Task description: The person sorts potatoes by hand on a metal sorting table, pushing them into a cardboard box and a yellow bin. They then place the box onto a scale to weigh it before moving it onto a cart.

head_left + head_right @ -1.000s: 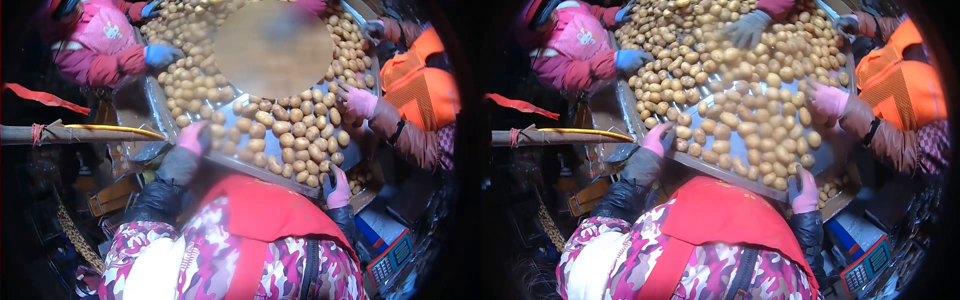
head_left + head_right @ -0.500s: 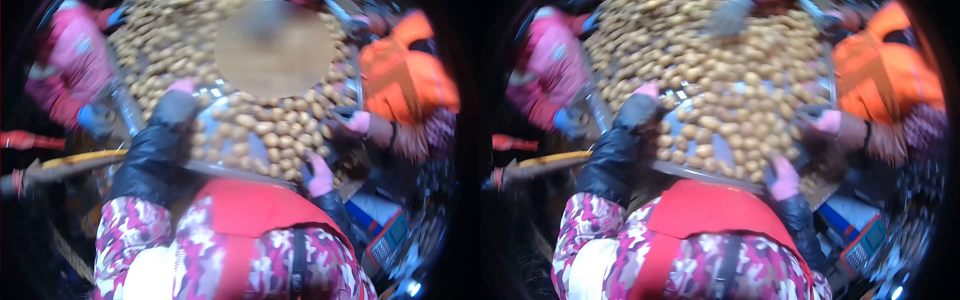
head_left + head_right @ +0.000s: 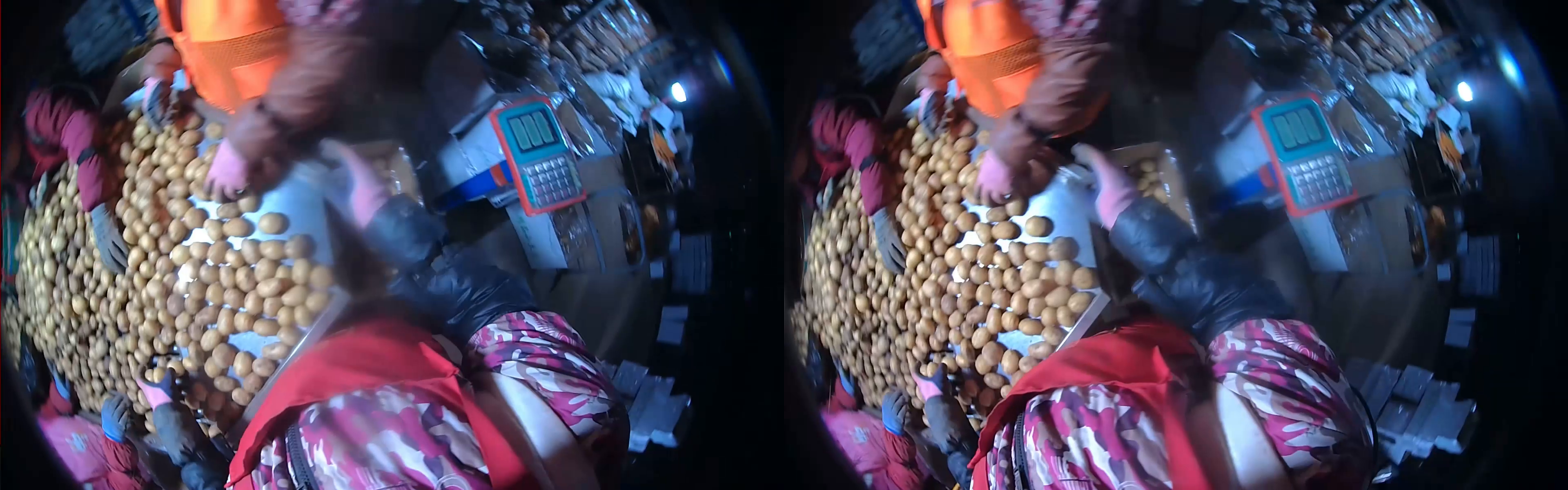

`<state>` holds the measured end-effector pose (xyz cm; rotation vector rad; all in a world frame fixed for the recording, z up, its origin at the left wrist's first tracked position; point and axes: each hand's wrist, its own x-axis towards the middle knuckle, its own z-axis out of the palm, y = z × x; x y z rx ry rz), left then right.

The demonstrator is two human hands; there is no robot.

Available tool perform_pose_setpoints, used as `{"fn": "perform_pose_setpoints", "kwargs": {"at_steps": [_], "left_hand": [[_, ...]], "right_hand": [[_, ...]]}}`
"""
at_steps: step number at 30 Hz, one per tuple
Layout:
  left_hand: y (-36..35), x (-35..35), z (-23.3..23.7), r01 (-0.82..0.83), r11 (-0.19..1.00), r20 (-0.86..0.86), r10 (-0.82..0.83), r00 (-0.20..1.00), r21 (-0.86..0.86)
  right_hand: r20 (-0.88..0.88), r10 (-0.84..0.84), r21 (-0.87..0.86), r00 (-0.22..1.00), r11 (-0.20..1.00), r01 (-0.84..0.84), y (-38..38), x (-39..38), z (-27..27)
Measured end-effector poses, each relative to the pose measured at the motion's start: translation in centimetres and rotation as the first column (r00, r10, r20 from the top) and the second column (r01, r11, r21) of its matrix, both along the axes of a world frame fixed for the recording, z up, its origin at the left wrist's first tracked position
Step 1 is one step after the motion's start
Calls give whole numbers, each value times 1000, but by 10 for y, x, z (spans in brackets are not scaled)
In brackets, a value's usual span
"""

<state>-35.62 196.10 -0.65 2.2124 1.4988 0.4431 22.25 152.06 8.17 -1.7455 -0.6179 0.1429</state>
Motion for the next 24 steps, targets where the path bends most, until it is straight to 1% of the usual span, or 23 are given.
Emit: {"fn": "perform_pose_setpoints", "kwargs": {"at_steps": [1, 2, 3, 4, 5, 6, 8, 9, 10, 11, 12, 13, 14, 16, 18, 19, 20, 21, 22, 23, 24], "left_hand": [[-31, 41, 31, -7, 974, 120, 35, 992, -226], [-56, 72, 46, 69, 935, 228, 13, 974, -349], [-81, 104, 61, 143, 874, 326, 18, 945, -465], [-89, 116, 50, 269, 837, 426, -48, 904, -477], [-120, 156, 71, 335, 795, 437, -98, 894, -506], [-159, 202, 99, 388, 755, 413, -170, 895, -529], [-222, 274, 143, 527, 669, 389, -362, 847, -524], [-226, 287, 120, 673, 614, 450, -505, 736, -413], [-247, 315, 133, 785, 542, 414, -668, 619, -300], [-271, 341, 148, 773, 476, 447, -633, 632, -419], [-283, 361, 148, 827, 393, 452, -701, 553, -402], [-297, 377, 139, 863, 359, 493, -713, 499, -355], [-319, 392, 130, 786, 185, 695, -380, 611, -590], [-328, 415, 102, 822, 216, 560, -640, 526, -527], [-348, 440, 74, 823, 172, 667, -507, 545, -542], [-351, 451, 70, 929, 228, 546, -757, 357, -292], [-355, 456, 68, 893, 205, 586, -692, 421, -401], [-365, 460, 75, 847, 171, 611, -622, 489, -504], [-369, 459, 69, 826, 132, 667, -528, 526, -547], [-374, 458, 63, 806, 90, 709, -426, 562, -585], [-374, 457, 41, 819, 128, 690, -474, 546, -560]], "right_hand": [[6, 10, -7, 1000, 1000, -10, -14, -10, 13], [41, 24, -81, 999, 997, -21, -28, -27, 30], [-163, -15, -185, 987, 983, -15, -37, -34, 16], [-122, -64, -111, 990, 992, 51, -49, -32, -27], [-119, -124, -328, 985, 941, 79, -66, -29, -50], [-108, -181, -527, 978, 844, 98, -85, -27, -71], [-83, -204, -616, 975, 780, 111, -116, -29, -113], [-58, -206, -633, 977, 765, 123, -121, -34, -83], [-75, -207, -602, 975, 789, 121, -124, -34, -71], [-98, -214, -572, 972, 811, 122, -130, -37, -64], [-114, -222, -540, 968, 832, 127, -135, -37, -61], [-146, -226, -552, 963, 827, 110, -140, -35, -61], [-176, -227, -564, 958, 821, 91, -145, -33, -61], [-241, -229, -588, 943, 808, 46, -154, -35, -63], [-194, -230, -558, 954, 825, 86, -167, -41, -82], [-197, -228, -569, 954, 819, 78, -172, -41, -80], [-200, -225, -580, 954, 812, 70, -177, -41, -79], [-236, -221, -616, 946, 787, 30, -183, -42, -62], [-272, -219, -650, 937, 760, -11, -189, -43, -52], [-264, -213, -624, 941, 781, 2, -194, -46, -65], [-256, -208, -598, 944, 801, 15, -200, -48, -77]]}}
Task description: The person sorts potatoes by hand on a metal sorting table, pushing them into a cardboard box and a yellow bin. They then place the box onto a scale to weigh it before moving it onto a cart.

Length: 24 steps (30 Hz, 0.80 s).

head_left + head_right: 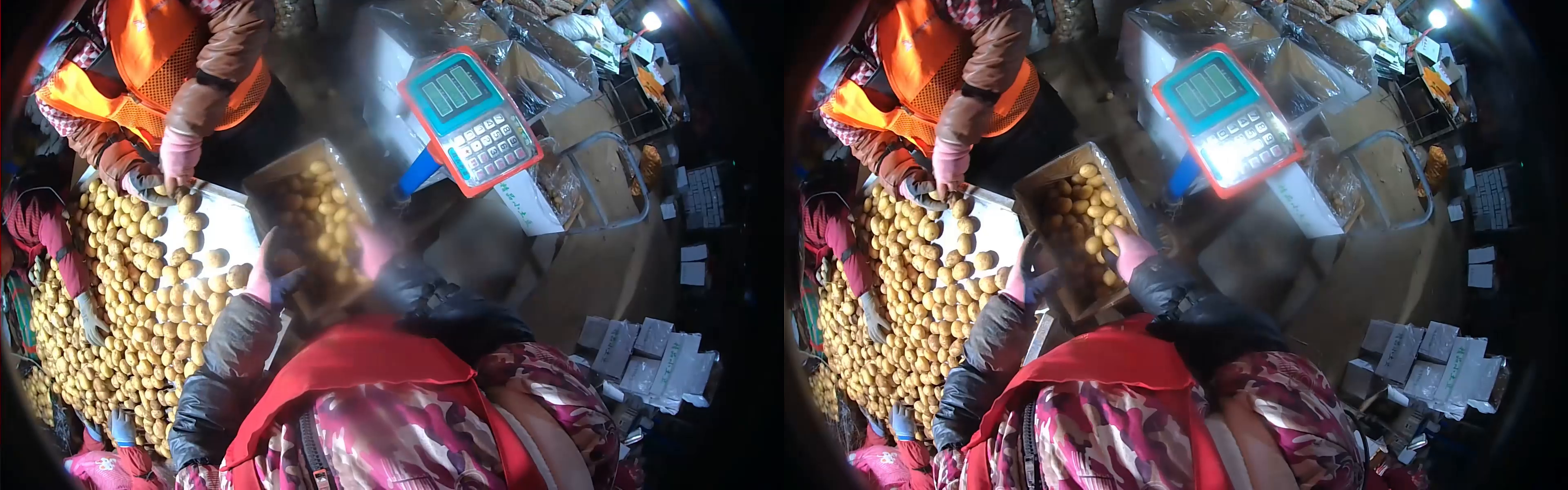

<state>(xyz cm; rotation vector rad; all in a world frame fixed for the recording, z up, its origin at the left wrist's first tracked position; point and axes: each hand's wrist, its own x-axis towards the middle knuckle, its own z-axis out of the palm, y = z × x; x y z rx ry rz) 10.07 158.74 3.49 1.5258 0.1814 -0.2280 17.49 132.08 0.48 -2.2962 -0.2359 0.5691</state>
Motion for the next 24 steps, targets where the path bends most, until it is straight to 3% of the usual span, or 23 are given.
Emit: {"fn": "perform_pose_setpoints", "kwargs": {"at_steps": [2, 4, 6, 11, 14, 16, 17, 20, 22, 24], "left_hand": [[-1, -1, -19, 2, 991, 13, -4, 1000, 137], [-11, -1, -6, 8, 962, -8, -6, 1000, 275], [-14, -8, 15, 10, 969, -138, 25, 990, 247], [-1, -39, 3, 33, 986, -279, 14, 960, 164], [-1, -53, 16, 32, 994, -308, 1, 951, 101], [4, -61, 26, 19, 999, -319, -2, 948, 51], [7, -62, 39, 46, 992, -350, -2, 937, 116], [12, -82, 47, -200, 978, -343, 205, 917, 50], [34, -91, 41, -142, 961, -421, 233, 876, 237], [47, -106, 40, -181, 923, -284, 284, 916, 339]], "right_hand": [[66, -4, 14, 998, 1000, 3, -9, -3, -23], [69, -12, -33, 998, 999, 15, -14, -4, -8], [58, -15, -80, 998, 997, 20, -16, -3, 0], [167, 31, -98, 985, 995, -15, -22, 5, -7], [154, -64, 18, 986, 998, 62, -23, 19, -10], [92, -120, -6, 989, 993, 121, -24, 30, 5], [61, -148, -19, 987, 989, 150, -26, 35, 10], [165, -116, -168, 979, 975, 143, -34, 49, -7], [80, -123, -208, 989, 968, 137, -39, 53, -12], [82, -169, -181, 982, 967, 182, -45, 53, -18]]}}
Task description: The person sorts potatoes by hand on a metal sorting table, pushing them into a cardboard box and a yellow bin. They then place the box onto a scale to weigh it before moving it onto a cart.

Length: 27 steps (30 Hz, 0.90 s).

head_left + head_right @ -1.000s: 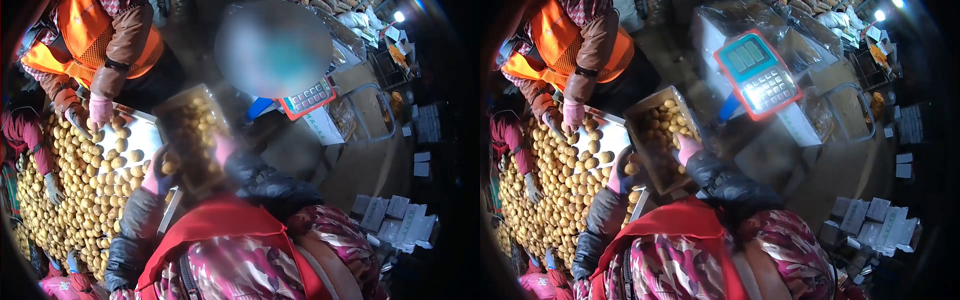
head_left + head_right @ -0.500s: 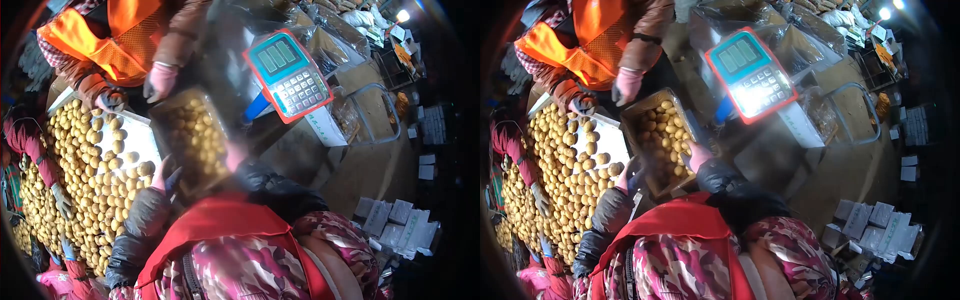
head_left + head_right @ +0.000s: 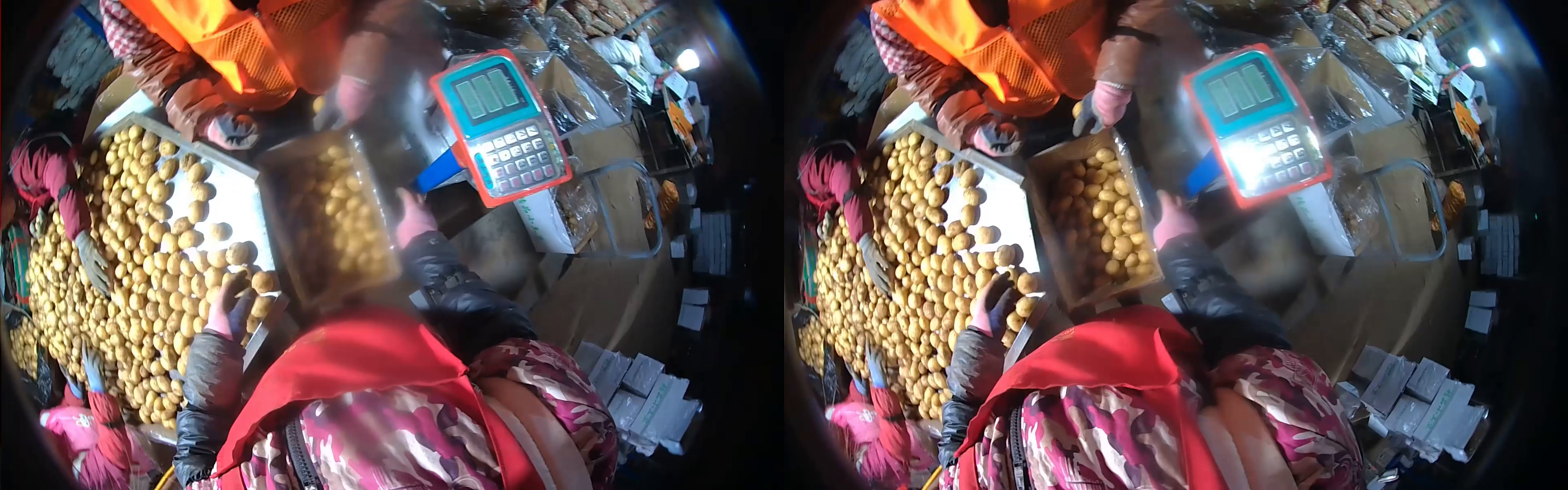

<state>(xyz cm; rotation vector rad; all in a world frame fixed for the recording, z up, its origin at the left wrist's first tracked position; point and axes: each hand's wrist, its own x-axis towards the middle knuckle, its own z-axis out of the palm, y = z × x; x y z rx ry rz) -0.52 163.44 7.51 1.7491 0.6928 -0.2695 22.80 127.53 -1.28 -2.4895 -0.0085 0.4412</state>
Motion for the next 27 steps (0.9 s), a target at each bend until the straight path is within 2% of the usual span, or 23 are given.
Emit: {"fn": "perform_pose_setpoints", "kwargs": {"at_steps": [1, 2, 3, 4, 5, 6, 7, 10, 11, 14, 15, 16, 17, 18, 20, 22, 23, 24, 26, 27], "left_hand": [[13, -17, -23, -48, 996, 139, 38, 990, 76], [11, -19, -10, -28, 980, 186, -9, 982, 199], [11, -25, -8, -106, 968, 221, 55, 974, 226], [10, -36, -6, -180, 951, 250, 116, 961, 252], [6, -43, 5, -131, 880, 243, 19, 970, 457], [5, -47, 15, -77, 766, 221, -87, 971, 638], [7, -59, 8, -106, 631, 275, -176, 945, 769], [11, -102, 1, -5, 487, 113, -193, 975, 873], [10, -117, -6, -16, 515, 109, -151, 982, 857], [6, -144, -21, -15, 381, 82, -159, 984, 924], [3, -150, -29, -38, 400, 93, -120, 988, 916], [0, -150, -30, -24, 387, 70, -105, 992, 922], [-3, -147, -27, -12, 370, 48, -88, 995, 929], [-4, -145, -27, 0, 352, 26, -69, 997, 936], [-4, -147, -31, -8, 343, 33, -67, 997, 939], [-2, -147, -29, -10, 359, 40, -74, 996, 933], [-1, -146, -27, 29, 331, 1, -90, 996, 943], [0, -145, -27, 28, 344, 2, -85, 996, 939], [0, -144, -26, 29, 384, -11, -49, 999, 923], [0, -144, -26, 35, 397, -21, -40, 999, 917]], "right_hand": [[44, 40, -26, 998, 999, -39, -9, 3, -17], [50, 32, -74, 998, 997, -28, -15, 6, -38], [-7, -21, -83, 1000, 996, 21, -18, 9, -40], [273, 14, -118, 962, 993, 20, -19, 4, -37], [375, 67, -134, 925, 991, -18, -26, 5, -38], [369, 127, -172, 921, 983, -67, -32, 6, -44], [298, 170, -146, 939, 981, -131, -38, 10, -50], [398, 83, -113, 914, 993, -41, -41, 12, -40], [404, 71, -58, 912, 997, -52, -41, 10, -44], [490, 383, -86, 783, 915, -394, -22, -4, -22], [455, 489, -118, 745, 862, -493, -6, -14, -17], [334, 610, -177, 719, 789, -588, 8, -24, -23], [267, 698, -138, 664, 710, -691, 26, -34, -29], [44, 763, -151, 645, 643, -751, 41, -42, -40], [27, 675, -293, 737, 710, -640, 77, -60, -54], [86, 596, -491, 798, 723, -487, 101, -52, -84], [126, 556, -573, 822, 717, -397, 116, -46, -102], [153, 580, -694, 800, 640, -331, 134, -36, -121], [-91, 537, -575, 839, 659, -485, 178, -7, -127], [-164, 597, -578, 785, 586, -567, 199, 14, -139]]}}
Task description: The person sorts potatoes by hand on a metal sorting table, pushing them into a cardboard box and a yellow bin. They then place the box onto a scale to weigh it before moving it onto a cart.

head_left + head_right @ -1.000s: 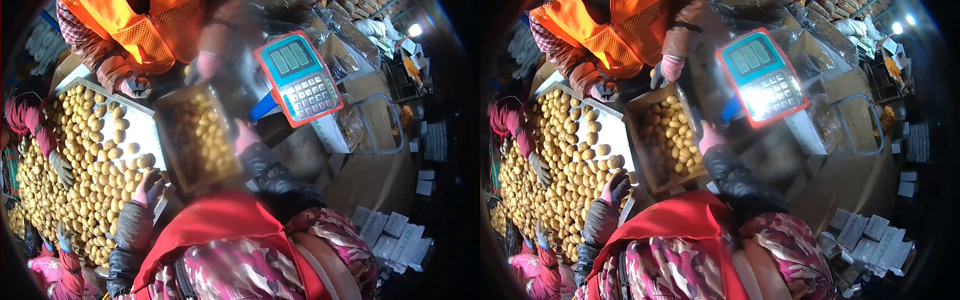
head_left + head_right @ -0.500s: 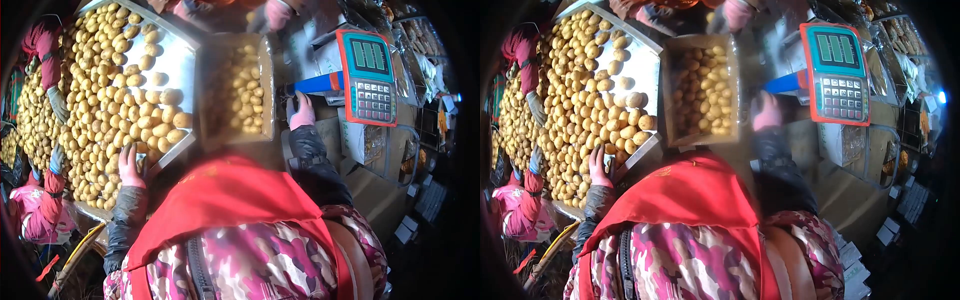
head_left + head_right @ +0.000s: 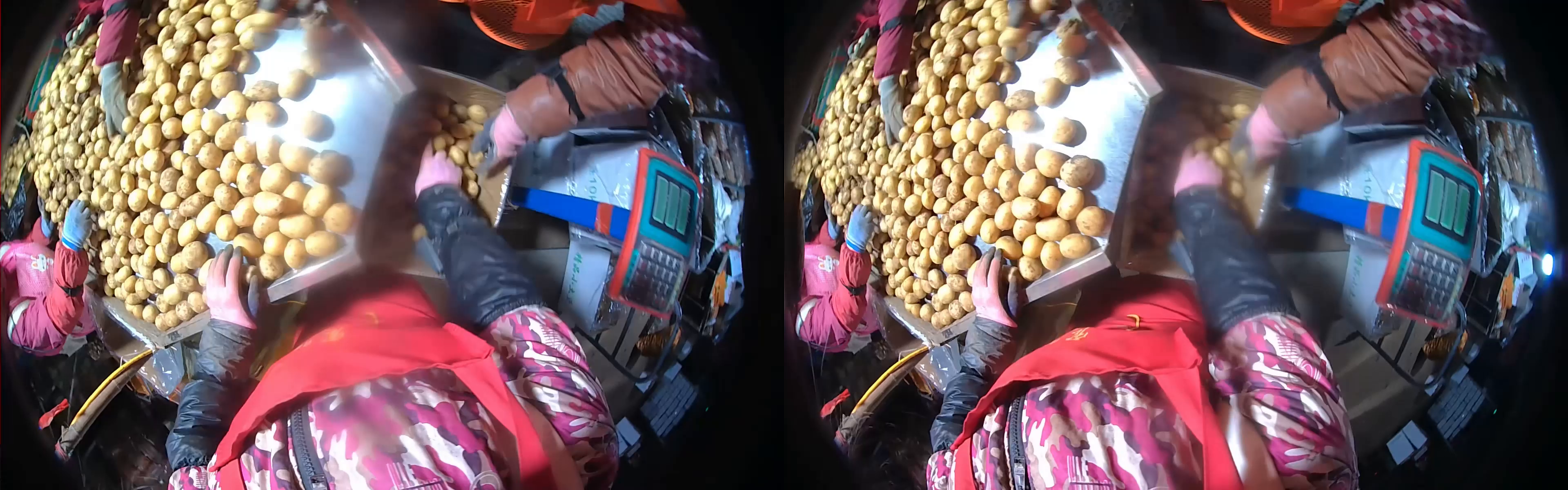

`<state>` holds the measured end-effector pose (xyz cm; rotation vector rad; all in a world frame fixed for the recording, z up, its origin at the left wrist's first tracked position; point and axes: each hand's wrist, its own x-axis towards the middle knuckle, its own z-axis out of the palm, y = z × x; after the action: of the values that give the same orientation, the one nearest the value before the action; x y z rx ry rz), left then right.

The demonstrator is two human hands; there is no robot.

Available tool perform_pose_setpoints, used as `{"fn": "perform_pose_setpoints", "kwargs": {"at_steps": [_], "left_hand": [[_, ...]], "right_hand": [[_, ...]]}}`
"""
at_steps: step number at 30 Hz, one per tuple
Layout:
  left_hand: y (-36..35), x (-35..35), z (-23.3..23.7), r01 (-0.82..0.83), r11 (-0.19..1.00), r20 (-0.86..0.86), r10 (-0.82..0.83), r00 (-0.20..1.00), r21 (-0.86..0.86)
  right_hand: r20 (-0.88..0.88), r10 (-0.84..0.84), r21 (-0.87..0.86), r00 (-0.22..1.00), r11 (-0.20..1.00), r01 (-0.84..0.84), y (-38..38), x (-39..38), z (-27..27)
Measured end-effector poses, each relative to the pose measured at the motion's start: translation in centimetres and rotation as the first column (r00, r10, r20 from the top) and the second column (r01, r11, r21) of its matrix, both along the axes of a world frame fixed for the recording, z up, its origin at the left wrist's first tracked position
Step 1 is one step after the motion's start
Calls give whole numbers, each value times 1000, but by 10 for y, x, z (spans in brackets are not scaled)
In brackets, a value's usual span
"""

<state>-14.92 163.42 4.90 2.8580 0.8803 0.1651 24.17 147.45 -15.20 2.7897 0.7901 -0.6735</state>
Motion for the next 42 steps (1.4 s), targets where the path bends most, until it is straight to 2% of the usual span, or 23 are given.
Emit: {"fn": "perform_pose_setpoints", "kwargs": {"at_steps": [3, 7, 10, 13, 15, 16, 17, 19, 20, 22, 23, 24, 25, 27, 29, 31, 32, 33, 35, 36, 38, 40, 42], "left_hand": [[-1, 2, 1, -21, 998, 10, 22, 1000, -60], [-2, 3, 5, -47, 995, -38, 44, 998, -89], [0, -4, -3, -37, 997, -34, 35, 999, -66], [-5, 3, 5, -62, 992, -19, 61, 998, -108], [0, -3, -2, -29, 996, 4, 29, 1000, -80], [0, -4, -3, -30, 996, 14, 32, 999, -87], [-1, -5, -4, -35, 995, 24, 37, 999, -95], [0, -6, -8, -64, 990, -20, 62, 998, -122], [-1, -8, -8, -65, 989, -29, 62, 998, -135], [-1, -8, -5, -75, 985, -39, 70, 997, -154], [-1, -8, -5, -83, 982, -43, 76, 996, -168], [-2, -8, -5, -91, 979, -47, 84, 995, -181], [-1, -9, -6, -73, 983, -35, 68, 997, -169], [-1, -11, -9, -44, 989, -11, 43, 999, -142], [-1, -9, -7, -12, 991, 24, 16, 1000, -130], [0, -10, -7, -32, 987, 23, 36, 999, -158], [0, -10, -9, -29, 990, 23, 32, 999, -141], [1, -11, -9, -16, 991, 23, 19, 1000, -130], [0, -11, -7, 5, 990, 32, -1, 1000, -139], [-1, -9, -7, 10, 990, 44, -3, 999, -139], [0, -8, -5, 4, 985, 37, 3, 999, -173], [1, -9, -4, 13, 983, 40, -6, 999, -184], [1, -10, -1, 19, 973, 42, -10, 999, -232]], "right_hand": [[-90, 71, 56, 993, 996, -66, 37, 43, -13], [-120, 54, 159, 991, 987, -35, 54, 65, -9], [-184, 89, 175, 979, 983, -57, 54, 47, -10], [-332, 178, 152, 926, 979, -134, 27, -12, -8], [-325, 267, 105, 907, 963, -246, -14, -69, 4], [-38, 406, 54, 913, 913, -404, -50, -104, 2], [-104, 422, 144, 901, 902, -406, -73, -121, -22], [-353, 630, 232, 692, 775, -587, -100, -112, -6], [-476, 519, 291, 710, 854, -430, -110, -104, 3], [-703, 303, 341, 644, 938, -70, -119, -82, 28], [-629, 265, 340, 731, 939, -47, -126, -75, 50], [-720, -33, 197, 693, 948, 250, -123, -65, 80], [-584, -104, 345, 805, 866, 362, -128, -67, 110], [-653, -329, 390, 682, 625, 676, -138, -57, 70], [-740, -517, 251, 431, 383, 889, -115, -54, 73], [-309, -565, 269, 765, 719, 640, -96, -61, 29], [-304, -599, 215, 741, 715, 665, -82, -71, 18], [-379, -521, 296, 765, 715, 634, -73, -91, 32], [-484, -46, 428, 874, 858, 283, -89, -118, -26], [-370, -62, 333, 927, 923, 195, -80, -142, -6], [-643, 98, 424, 759, 872, 247, -69, -146, -15], [-725, 149, 326, 673, 934, 144, -57, -151, 39], [-656, 107, 268, 747, 958, 99, -67, -167, 75]]}}
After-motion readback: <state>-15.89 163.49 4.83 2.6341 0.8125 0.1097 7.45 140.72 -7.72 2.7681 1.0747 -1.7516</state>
